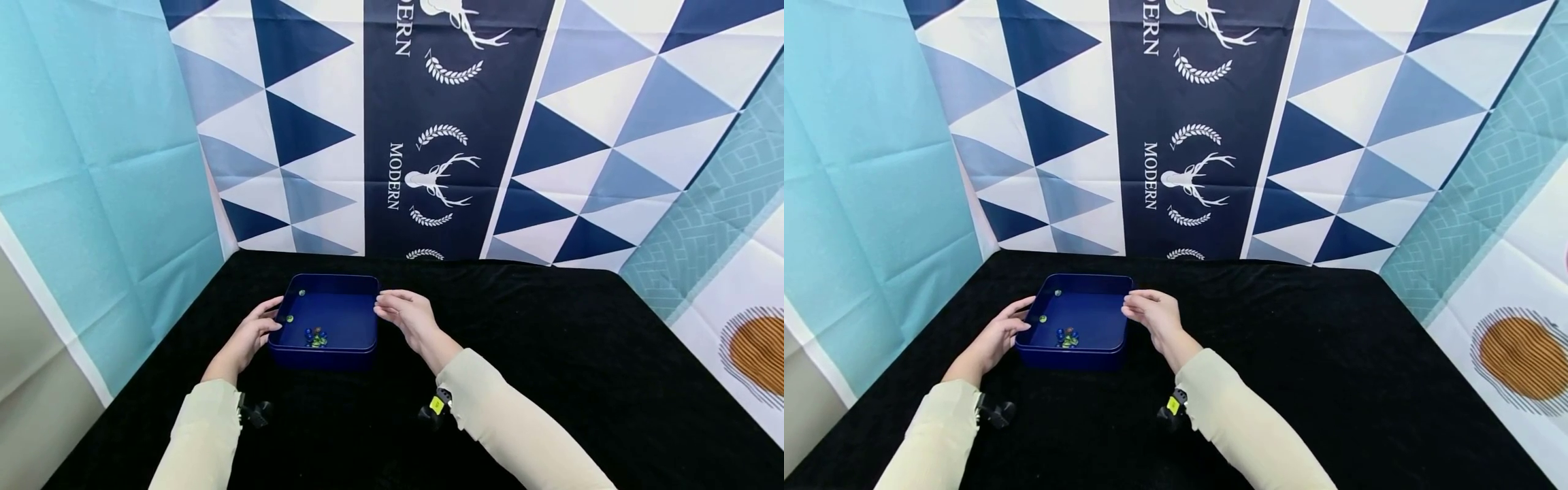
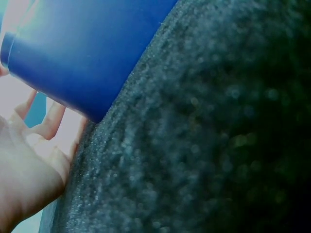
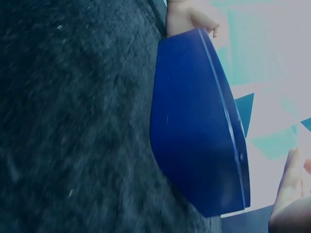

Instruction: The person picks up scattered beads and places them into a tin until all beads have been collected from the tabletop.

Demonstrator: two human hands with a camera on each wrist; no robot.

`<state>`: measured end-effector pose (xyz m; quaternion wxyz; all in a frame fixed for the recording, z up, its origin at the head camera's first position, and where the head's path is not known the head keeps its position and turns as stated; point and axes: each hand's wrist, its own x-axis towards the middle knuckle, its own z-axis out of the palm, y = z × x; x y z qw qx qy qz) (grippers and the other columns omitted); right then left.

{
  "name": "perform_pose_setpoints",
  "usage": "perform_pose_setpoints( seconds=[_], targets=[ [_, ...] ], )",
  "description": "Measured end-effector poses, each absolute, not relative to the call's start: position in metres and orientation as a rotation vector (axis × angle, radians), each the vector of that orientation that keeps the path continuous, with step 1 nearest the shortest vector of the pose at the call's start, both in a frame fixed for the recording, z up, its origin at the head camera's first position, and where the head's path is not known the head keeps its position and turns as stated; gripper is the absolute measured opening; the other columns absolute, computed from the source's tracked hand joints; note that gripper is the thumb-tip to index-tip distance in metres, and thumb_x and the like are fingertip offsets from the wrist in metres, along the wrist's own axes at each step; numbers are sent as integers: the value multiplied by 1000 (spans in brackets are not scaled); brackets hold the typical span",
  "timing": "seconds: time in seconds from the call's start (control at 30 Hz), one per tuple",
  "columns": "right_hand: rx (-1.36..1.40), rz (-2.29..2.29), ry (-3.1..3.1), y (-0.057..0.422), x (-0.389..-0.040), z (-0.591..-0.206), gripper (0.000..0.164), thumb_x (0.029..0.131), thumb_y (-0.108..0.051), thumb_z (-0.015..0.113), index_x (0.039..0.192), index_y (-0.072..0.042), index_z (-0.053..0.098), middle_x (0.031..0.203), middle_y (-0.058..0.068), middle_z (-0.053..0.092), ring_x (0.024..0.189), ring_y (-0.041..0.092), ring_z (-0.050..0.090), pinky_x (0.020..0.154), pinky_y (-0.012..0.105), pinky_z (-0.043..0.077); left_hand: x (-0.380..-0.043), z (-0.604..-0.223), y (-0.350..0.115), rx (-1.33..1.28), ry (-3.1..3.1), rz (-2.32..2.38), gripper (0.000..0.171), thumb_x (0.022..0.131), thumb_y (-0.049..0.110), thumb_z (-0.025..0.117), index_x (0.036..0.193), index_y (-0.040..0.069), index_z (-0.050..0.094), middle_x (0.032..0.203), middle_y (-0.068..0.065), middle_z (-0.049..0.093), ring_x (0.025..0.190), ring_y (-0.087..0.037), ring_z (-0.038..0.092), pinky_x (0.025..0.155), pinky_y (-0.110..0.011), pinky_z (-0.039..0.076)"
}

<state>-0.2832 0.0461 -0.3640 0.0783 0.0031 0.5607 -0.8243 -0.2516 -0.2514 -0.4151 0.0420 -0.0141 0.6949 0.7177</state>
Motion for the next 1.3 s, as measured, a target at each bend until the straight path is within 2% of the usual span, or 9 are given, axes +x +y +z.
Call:
perform_pose_setpoints(
  seconds=[0.2, 0.33, 0.53, 0.9, 1.3],
  targets=[
    [10, -2498, 1708, 61, -283, -367, 24, 82, 13, 57, 105, 16, 57, 80, 11, 65, 69, 14, 64, 72, 28, 52, -251, -415, -252, -44, 2130, 2195, 62, 88, 1, 43, 146, 5, 23, 143, -23, 26, 106, -19, 49, 84, -26, 42],
    [20, -2480, 1737, 70, -282, -371, 27, 83, 11, 57, 109, 17, 55, 79, 9, 65, 70, 14, 64, 72, 27, 52, -251, -415, -252, -36, 2133, 2194, 61, 88, 1, 43, 146, 4, 23, 143, -24, 27, 105, -18, 50, 84, -26, 42],
    [68, -2438, 1777, 81, -283, -377, 30, 85, 7, 57, 113, 18, 53, 78, 8, 65, 69, 13, 63, 71, 26, 52, -253, -413, -253, -39, 2139, 2179, 62, 88, 2, 44, 147, 6, 23, 144, -23, 26, 112, -24, 45, 86, -28, 41],
    [258, -2284, 1818, 99, -282, -400, 16, 85, 6, 56, 99, 13, 59, 82, 17, 64, 66, 16, 63, 69, 27, 52, -252, -411, -252, -70, 2126, 2172, 62, 89, 1, 42, 147, 6, 22, 145, -23, 23, 118, -32, 38, 86, -27, 41],
    [253, -2240, 1790, 111, -285, -414, 16, 86, 9, 52, 100, 15, 55, 72, 12, 64, 64, 16, 64, 67, 27, 52, -251, -414, -252, -51, 2126, 2186, 63, 88, 1, 44, 147, 6, 22, 145, -22, 25, 117, -30, 40, 86, -28, 41]
  ],
)
